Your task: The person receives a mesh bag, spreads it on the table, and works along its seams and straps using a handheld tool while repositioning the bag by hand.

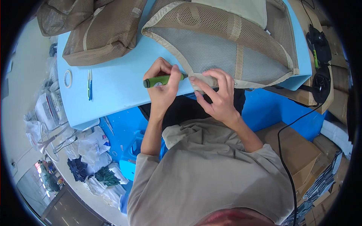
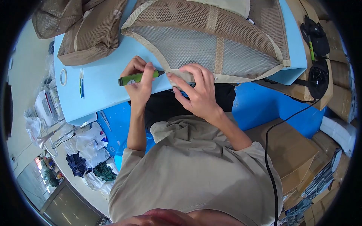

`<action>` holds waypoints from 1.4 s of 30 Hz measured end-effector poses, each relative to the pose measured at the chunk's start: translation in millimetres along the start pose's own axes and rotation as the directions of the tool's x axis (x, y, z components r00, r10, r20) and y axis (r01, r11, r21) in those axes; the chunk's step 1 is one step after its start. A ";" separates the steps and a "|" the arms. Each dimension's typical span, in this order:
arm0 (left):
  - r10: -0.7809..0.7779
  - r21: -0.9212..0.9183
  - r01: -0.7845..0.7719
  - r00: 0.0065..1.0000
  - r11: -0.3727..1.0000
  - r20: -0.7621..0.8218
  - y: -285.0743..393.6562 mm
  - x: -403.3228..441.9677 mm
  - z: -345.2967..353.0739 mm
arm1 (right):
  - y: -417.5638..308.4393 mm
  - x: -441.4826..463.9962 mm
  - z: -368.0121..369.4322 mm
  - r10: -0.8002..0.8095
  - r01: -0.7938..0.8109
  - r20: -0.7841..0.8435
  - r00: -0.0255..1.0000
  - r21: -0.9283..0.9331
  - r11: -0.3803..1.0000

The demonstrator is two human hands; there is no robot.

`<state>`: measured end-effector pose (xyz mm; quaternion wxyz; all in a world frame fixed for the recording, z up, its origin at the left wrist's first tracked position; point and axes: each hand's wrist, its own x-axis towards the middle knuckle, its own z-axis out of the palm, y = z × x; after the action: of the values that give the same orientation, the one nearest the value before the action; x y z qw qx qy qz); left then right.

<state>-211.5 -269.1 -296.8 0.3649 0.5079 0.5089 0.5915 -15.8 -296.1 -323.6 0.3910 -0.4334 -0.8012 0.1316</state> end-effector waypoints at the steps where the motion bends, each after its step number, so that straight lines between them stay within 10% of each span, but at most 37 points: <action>1: -0.028 -0.003 0.028 1.000 1.000 -0.001 3.2 -1.1 2.8 | -0.1 0.1 -0.4 0.002 -0.002 0.000 1.000 -0.001 1.000; 42: -0.066 0.054 0.066 0.998 0.996 -0.010 3.4 -1.8 -1.8 | -0.5 -1.5 0.6 0.005 -0.005 0.003 1.000 -0.001 1.000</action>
<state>-212.5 -272.0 -293.8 0.3681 0.4982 0.5429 0.5671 -16.1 -297.5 -324.5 0.3894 -0.4355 -0.8006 0.1331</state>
